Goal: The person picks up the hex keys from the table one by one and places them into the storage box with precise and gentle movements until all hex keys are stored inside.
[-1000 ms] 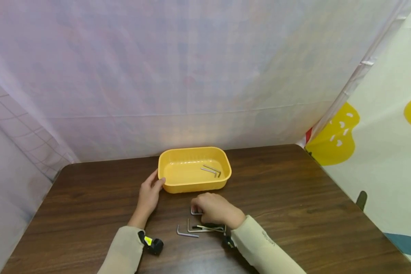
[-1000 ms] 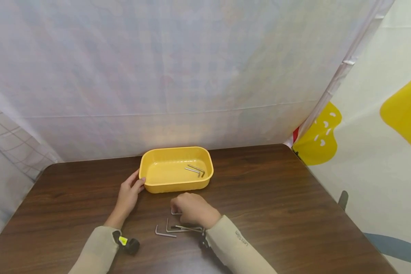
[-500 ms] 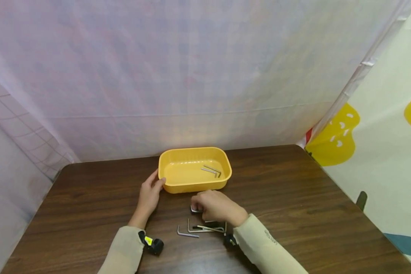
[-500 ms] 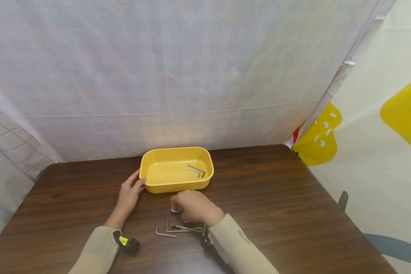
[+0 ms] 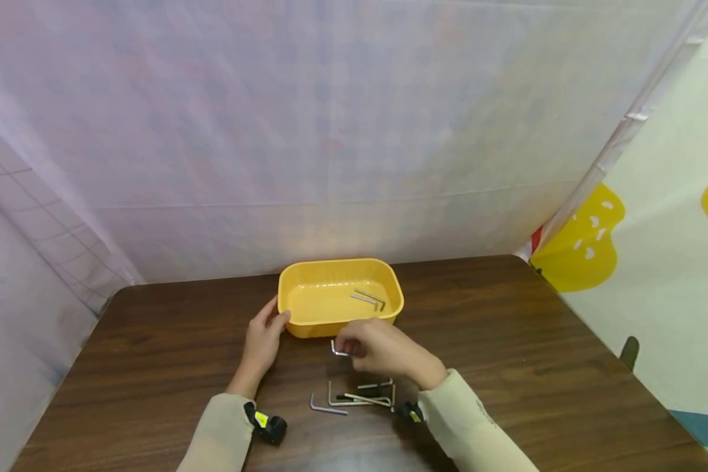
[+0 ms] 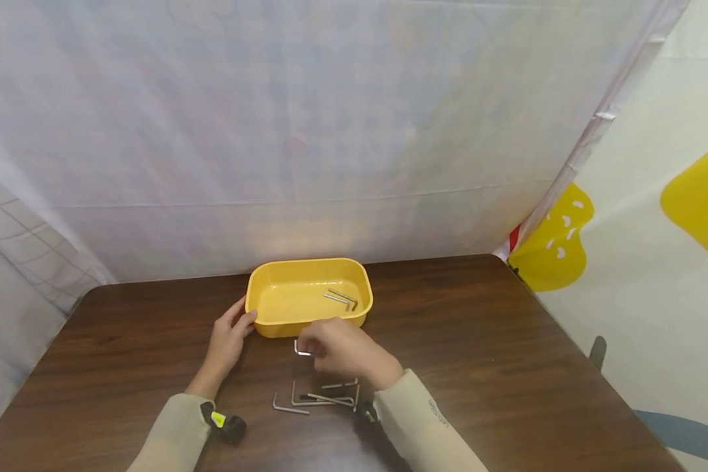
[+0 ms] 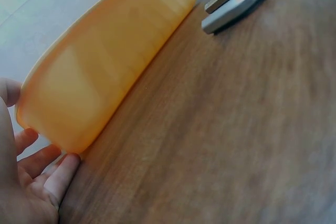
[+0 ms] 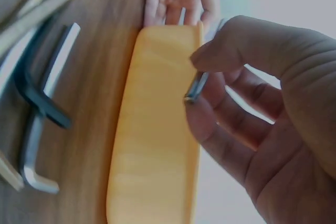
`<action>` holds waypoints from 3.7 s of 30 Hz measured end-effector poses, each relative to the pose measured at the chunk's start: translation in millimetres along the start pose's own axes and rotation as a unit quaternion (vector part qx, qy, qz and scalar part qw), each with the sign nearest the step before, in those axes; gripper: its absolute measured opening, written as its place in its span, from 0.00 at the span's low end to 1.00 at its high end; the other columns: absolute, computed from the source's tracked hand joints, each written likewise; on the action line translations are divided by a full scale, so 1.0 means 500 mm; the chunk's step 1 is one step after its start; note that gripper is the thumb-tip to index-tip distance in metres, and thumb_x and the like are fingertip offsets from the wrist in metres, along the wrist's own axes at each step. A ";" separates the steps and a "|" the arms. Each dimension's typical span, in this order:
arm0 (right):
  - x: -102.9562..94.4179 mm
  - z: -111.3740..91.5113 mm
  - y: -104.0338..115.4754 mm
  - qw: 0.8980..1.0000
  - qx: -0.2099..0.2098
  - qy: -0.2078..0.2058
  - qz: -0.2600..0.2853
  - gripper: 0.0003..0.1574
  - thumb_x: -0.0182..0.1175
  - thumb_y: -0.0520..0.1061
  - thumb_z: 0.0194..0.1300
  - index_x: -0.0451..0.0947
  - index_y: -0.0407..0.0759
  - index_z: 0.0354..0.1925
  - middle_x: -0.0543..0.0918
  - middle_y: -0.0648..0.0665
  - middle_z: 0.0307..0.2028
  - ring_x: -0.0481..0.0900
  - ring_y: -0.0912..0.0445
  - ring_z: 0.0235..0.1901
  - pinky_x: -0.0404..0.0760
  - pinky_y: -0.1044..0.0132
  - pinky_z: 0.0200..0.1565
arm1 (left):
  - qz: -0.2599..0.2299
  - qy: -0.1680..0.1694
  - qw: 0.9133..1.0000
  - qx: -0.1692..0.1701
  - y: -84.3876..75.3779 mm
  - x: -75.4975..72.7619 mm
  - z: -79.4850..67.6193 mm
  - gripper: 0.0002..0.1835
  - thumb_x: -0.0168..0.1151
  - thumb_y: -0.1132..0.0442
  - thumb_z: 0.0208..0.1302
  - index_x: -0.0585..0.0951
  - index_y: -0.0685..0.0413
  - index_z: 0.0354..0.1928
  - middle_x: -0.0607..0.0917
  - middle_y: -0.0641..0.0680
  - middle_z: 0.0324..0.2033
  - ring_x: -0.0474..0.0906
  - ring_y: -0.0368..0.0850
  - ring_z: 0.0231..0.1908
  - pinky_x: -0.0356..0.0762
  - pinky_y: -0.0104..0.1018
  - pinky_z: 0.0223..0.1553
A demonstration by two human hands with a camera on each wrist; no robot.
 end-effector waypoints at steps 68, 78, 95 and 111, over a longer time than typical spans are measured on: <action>0.031 0.115 -0.261 0.968 0.237 0.083 0.019 0.16 0.68 0.31 0.47 0.87 0.44 0.36 0.86 0.47 0.31 0.79 0.58 0.33 0.79 0.70 0.37 | -0.011 -0.002 1.000 -0.006 0.002 -0.003 -0.004 0.30 0.55 0.58 0.74 0.65 0.59 0.75 0.70 0.61 0.72 0.76 0.55 0.65 0.80 0.42 0.64; 0.031 0.120 -0.268 0.966 0.244 0.091 0.014 0.17 0.64 0.30 0.50 0.87 0.43 0.39 0.87 0.45 0.35 0.81 0.56 0.37 0.82 0.66 0.43 | -0.013 -0.008 1.000 -0.002 0.000 -0.005 -0.006 0.30 0.55 0.59 0.74 0.66 0.59 0.74 0.71 0.62 0.72 0.77 0.56 0.64 0.82 0.40 0.62; 0.023 0.133 -0.273 0.968 0.227 0.097 -0.047 0.09 0.62 0.36 0.66 0.87 0.44 0.43 0.88 0.45 0.39 0.82 0.54 0.41 0.84 0.60 0.48 | -0.021 -0.008 1.000 0.005 -0.003 -0.003 -0.009 0.29 0.55 0.60 0.75 0.67 0.60 0.74 0.72 0.63 0.71 0.77 0.57 0.64 0.81 0.45 0.63; -0.052 0.110 -0.179 0.991 0.105 0.067 -0.042 0.19 0.62 0.37 0.63 0.83 0.37 0.52 0.87 0.38 0.48 0.85 0.45 0.45 0.86 0.55 0.49 | -0.019 -0.016 1.000 0.015 -0.009 -0.014 -0.002 0.28 0.55 0.62 0.74 0.68 0.61 0.73 0.76 0.65 0.68 0.78 0.57 0.62 0.81 0.25 0.53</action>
Point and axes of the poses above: each hand's wrist, its own z-axis towards the middle knuckle, its own x-axis out of the palm, y = z × x, the point moved 7 cm from there along z, towards the middle knuckle
